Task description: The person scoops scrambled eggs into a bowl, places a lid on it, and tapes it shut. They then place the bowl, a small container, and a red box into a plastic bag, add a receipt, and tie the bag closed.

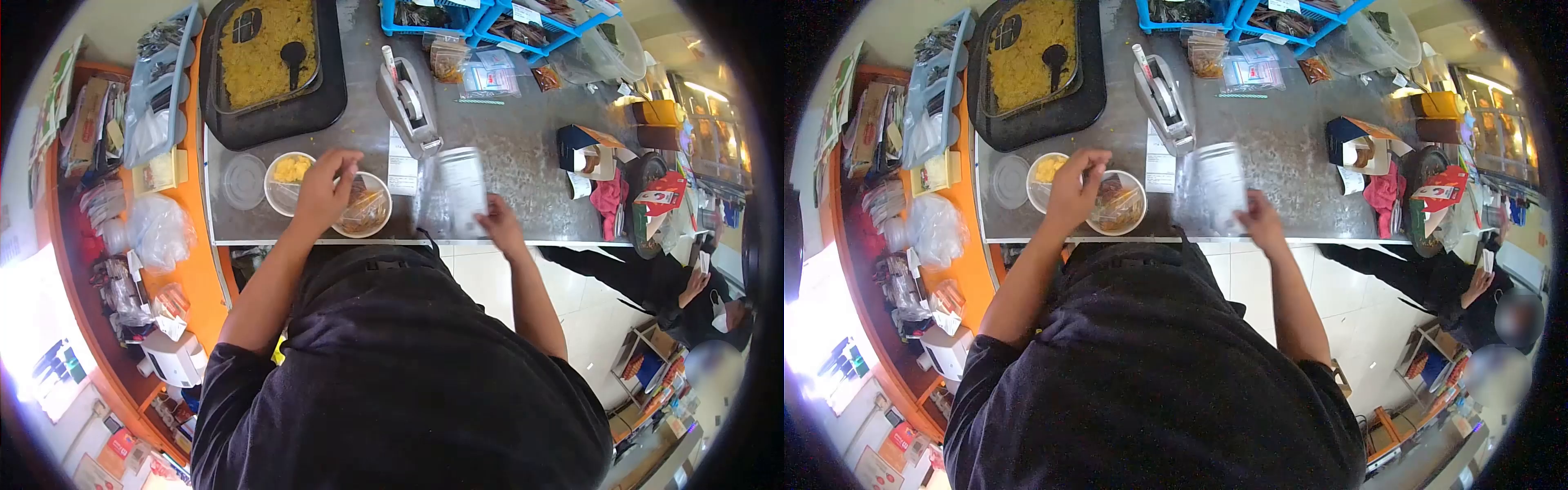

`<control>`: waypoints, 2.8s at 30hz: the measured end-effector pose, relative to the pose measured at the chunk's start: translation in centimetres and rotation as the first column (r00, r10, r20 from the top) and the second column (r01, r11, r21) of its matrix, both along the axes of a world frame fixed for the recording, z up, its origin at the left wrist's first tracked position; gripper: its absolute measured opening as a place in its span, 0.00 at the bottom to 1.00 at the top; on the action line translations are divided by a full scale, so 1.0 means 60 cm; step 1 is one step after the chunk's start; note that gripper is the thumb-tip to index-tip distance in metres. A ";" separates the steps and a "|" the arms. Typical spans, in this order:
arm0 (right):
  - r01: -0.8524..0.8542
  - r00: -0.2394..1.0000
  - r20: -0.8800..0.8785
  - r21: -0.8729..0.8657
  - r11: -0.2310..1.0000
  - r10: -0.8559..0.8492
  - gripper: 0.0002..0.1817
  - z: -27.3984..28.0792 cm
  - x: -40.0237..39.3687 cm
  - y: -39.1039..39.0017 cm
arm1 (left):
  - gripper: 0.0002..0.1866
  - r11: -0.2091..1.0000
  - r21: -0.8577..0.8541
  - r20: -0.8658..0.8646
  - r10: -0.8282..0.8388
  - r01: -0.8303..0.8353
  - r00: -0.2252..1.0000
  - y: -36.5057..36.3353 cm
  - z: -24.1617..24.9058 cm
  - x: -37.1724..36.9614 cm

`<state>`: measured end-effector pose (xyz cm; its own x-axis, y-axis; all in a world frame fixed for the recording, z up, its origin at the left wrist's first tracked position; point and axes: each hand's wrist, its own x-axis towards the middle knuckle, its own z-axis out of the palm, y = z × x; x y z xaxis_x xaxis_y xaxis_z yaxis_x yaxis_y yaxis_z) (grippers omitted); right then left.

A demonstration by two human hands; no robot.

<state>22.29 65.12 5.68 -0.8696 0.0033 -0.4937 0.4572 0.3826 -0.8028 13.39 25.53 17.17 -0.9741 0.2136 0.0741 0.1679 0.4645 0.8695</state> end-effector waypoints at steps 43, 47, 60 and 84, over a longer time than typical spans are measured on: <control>-0.442 0.835 -0.529 -0.486 0.754 0.149 0.14 0.348 -0.051 -0.223 | 0.26 0.686 0.516 0.673 0.047 -0.514 0.738 0.046 0.151 0.031; -0.521 0.763 -0.610 -0.383 0.763 0.216 0.14 0.354 -0.053 -0.216 | 0.28 0.707 0.631 0.646 -0.252 -0.318 0.721 0.012 0.149 0.046; -0.474 0.814 -0.550 -0.446 0.760 0.185 0.27 0.370 -0.070 -0.204 | 0.32 0.929 0.359 0.113 -0.136 0.087 0.984 0.058 0.268 0.046; -0.315 0.836 -0.548 -0.529 0.788 -0.034 0.26 0.464 -0.100 -0.247 | 0.44 0.894 0.424 0.117 -0.213 0.145 0.970 0.059 0.298 0.076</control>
